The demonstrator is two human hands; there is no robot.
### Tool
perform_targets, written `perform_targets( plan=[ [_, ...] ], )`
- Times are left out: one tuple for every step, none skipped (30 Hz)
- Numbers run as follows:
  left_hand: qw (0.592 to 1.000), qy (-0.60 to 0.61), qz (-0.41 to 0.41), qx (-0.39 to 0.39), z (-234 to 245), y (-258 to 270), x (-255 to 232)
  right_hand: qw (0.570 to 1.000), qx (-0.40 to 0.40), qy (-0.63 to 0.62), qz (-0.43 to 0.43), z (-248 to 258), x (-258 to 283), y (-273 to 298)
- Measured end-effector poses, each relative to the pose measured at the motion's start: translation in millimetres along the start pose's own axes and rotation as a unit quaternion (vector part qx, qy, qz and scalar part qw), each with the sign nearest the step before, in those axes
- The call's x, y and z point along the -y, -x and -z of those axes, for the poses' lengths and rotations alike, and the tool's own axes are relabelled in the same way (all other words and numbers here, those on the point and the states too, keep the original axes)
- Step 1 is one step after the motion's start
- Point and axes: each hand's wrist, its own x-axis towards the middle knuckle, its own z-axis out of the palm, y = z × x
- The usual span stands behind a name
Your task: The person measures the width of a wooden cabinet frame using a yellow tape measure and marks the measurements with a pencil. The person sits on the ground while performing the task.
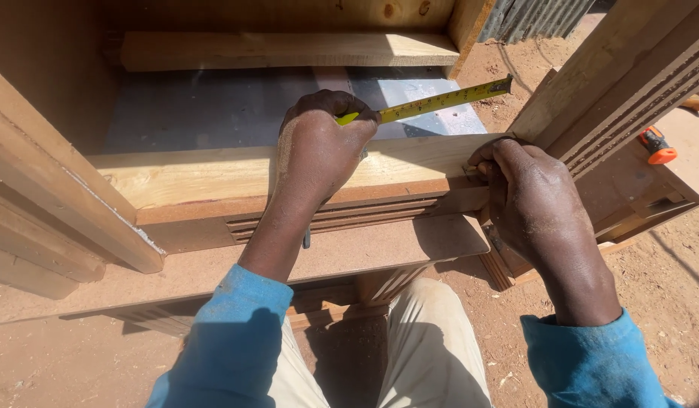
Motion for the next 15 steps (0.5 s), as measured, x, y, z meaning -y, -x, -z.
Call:
perform_targets(
  plan=[
    [1.0, -0.001, -0.004, 0.0, -2.0, -0.4, 1.9, 1.0, -0.001, 0.001, 0.001, -0.8, -1.5, 1.3],
    [1.0, -0.001, -0.004, 0.0, -1.8, -1.5, 2.5, 1.0, -0.001, 0.001, 0.001, -3.2, -1.7, -1.6],
    [1.0, -0.005, -0.007, -0.006, -3.0, -1.9, 2.7, 1.0, 0.004, 0.022, -0.013, -4.9, -2.5, -2.8],
    [1.0, -0.008, -0.009, -0.012, -4.4, -2.4, 2.8, 0.999, 0.008, 0.044, -0.027, -6.6, -3.5, -4.0],
    [1.0, -0.007, -0.009, -0.009, -4.0, -0.6, 1.9, 0.998, 0.009, 0.045, -0.03, -6.0, -2.9, -2.8],
    [1.0, -0.006, 0.0, 0.003, -3.2, 1.2, 0.8, 0.999, 0.006, 0.027, -0.024, -5.1, -2.0, -1.9],
    [1.0, -0.006, 0.007, 0.011, 0.1, 0.8, -1.1, 1.0, -0.001, 0.008, -0.014, -4.7, -0.6, -4.8],
    [1.0, -0.006, 0.005, 0.009, 0.6, 0.7, -0.9, 1.0, -0.004, 0.008, -0.013, -1.0, 4.6, -3.4],
    [1.0, -0.009, 0.018, 0.02, 0.4, 1.1, -0.9, 0.999, 0.002, -0.03, -0.025, 3.2, 9.6, -1.1],
    [0.999, -0.012, 0.031, 0.032, 0.0, 1.4, -0.9, 0.997, 0.008, -0.068, -0.036, 7.3, 14.5, 1.3],
    [0.999, -0.014, 0.028, 0.032, 1.1, 2.3, -3.2, 0.997, 0.006, -0.068, -0.037, 8.6, 17.2, 3.4],
    [0.999, -0.014, 0.031, 0.03, 2.1, 3.1, -5.4, 0.996, -0.037, -0.078, -0.027, 9.7, 19.9, 5.5],
    [0.999, -0.015, 0.036, 0.026, 4.0, 4.5, -6.4, 0.993, -0.078, -0.09, -0.016, 9.6, 23.1, 7.4],
    [0.999, -0.018, 0.035, 0.025, 3.1, 3.8, -6.7, 0.992, -0.079, -0.093, -0.015, 14.5, 27.7, 10.0],
    [0.998, -0.029, 0.046, 0.04, 3.1, 3.9, -6.5, 0.983, -0.127, -0.131, -0.004, 18.6, 33.2, 13.6]
  ],
)
